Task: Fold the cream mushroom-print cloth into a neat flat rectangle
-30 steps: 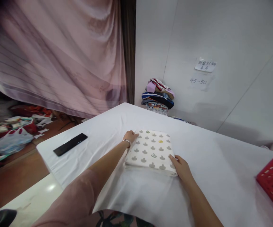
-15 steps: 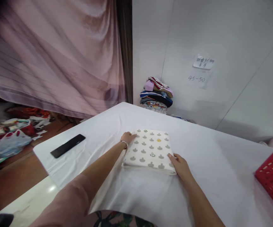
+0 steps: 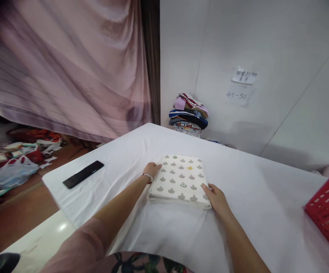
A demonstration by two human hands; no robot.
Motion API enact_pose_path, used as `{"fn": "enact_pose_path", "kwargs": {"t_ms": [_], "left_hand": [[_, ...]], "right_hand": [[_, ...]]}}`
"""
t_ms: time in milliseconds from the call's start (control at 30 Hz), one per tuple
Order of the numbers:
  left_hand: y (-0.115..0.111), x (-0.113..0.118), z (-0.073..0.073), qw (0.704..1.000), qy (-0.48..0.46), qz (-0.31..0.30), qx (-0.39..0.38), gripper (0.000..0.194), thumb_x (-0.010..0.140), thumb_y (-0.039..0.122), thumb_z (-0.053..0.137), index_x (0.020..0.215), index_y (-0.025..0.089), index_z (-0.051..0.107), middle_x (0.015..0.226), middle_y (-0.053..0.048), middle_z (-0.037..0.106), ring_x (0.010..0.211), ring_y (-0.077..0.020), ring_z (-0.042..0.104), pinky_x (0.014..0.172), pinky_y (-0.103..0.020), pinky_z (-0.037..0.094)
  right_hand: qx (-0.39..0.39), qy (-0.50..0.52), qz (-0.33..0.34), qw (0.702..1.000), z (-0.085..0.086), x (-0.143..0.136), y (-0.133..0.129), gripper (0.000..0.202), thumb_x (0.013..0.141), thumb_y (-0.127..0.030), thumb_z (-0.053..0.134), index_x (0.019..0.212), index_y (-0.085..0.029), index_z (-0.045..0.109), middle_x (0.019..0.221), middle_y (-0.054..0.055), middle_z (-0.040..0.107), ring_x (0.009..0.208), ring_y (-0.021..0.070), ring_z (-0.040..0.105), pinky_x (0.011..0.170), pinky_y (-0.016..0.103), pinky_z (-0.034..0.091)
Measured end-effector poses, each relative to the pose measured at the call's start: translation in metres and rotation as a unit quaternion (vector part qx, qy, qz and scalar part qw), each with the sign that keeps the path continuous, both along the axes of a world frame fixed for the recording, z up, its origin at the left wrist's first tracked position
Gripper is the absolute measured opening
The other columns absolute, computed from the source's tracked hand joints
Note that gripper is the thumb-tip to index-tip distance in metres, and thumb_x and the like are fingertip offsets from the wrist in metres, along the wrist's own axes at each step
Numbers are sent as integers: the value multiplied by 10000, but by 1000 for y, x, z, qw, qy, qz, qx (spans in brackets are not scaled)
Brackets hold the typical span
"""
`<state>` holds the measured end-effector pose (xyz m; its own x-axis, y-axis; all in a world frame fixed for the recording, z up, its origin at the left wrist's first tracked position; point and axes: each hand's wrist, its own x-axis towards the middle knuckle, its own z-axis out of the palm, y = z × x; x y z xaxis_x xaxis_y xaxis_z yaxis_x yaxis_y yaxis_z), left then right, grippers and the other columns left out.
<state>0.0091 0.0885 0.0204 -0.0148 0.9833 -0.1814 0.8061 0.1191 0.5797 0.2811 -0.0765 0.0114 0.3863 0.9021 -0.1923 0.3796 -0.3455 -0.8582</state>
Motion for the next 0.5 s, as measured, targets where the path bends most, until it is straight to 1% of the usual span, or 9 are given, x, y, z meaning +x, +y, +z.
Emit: {"fn": "enact_pose_path", "kwargs": {"t_ms": [167, 233, 333, 400, 500], "left_hand": [[-10, -5, 7, 1000, -4, -12, -3, 363, 743, 538, 557, 690, 181, 604, 799, -67, 671, 780, -197, 628, 621, -247, 422], [-15, -7, 6, 1000, -3, -11, 0, 353, 747, 523, 561, 699, 177, 605, 799, -60, 668, 778, -188, 625, 613, -239, 416], [-20, -9, 3, 1000, 2, -1, 4, 320, 793, 467, 524, 717, 169, 612, 791, -66, 667, 785, -185, 624, 610, -238, 407], [-22, -9, 0, 1000, 5, 5, 8, 318, 809, 452, 503, 732, 166, 618, 795, -74, 671, 792, -191, 627, 611, -243, 406], [-21, -10, 0, 1000, 10, 2, 7, 317, 793, 458, 519, 748, 165, 629, 814, -82, 681, 789, -199, 635, 610, -247, 408]], "right_hand": [[8, -11, -2, 1000, 0, 1, 0, 480, 741, -579, 537, 938, -160, 663, 884, 81, 710, 831, 240, 647, 688, 285, 474], [13, -8, -1, 1000, 0, 1, 1, 477, 731, -579, 547, 927, -162, 669, 861, 75, 711, 819, 239, 649, 686, 284, 473], [9, -7, 0, 1000, -2, 3, 2, 476, 722, -583, 553, 925, -168, 669, 835, 62, 712, 816, 239, 648, 691, 285, 471], [10, -9, 0, 1000, -3, 4, 2, 473, 719, -583, 554, 922, -172, 670, 822, 56, 712, 811, 238, 648, 692, 289, 469], [17, -7, -4, 1000, -6, 5, 3, 467, 713, -579, 557, 914, -176, 680, 804, 52, 710, 796, 239, 648, 686, 295, 468]]}}
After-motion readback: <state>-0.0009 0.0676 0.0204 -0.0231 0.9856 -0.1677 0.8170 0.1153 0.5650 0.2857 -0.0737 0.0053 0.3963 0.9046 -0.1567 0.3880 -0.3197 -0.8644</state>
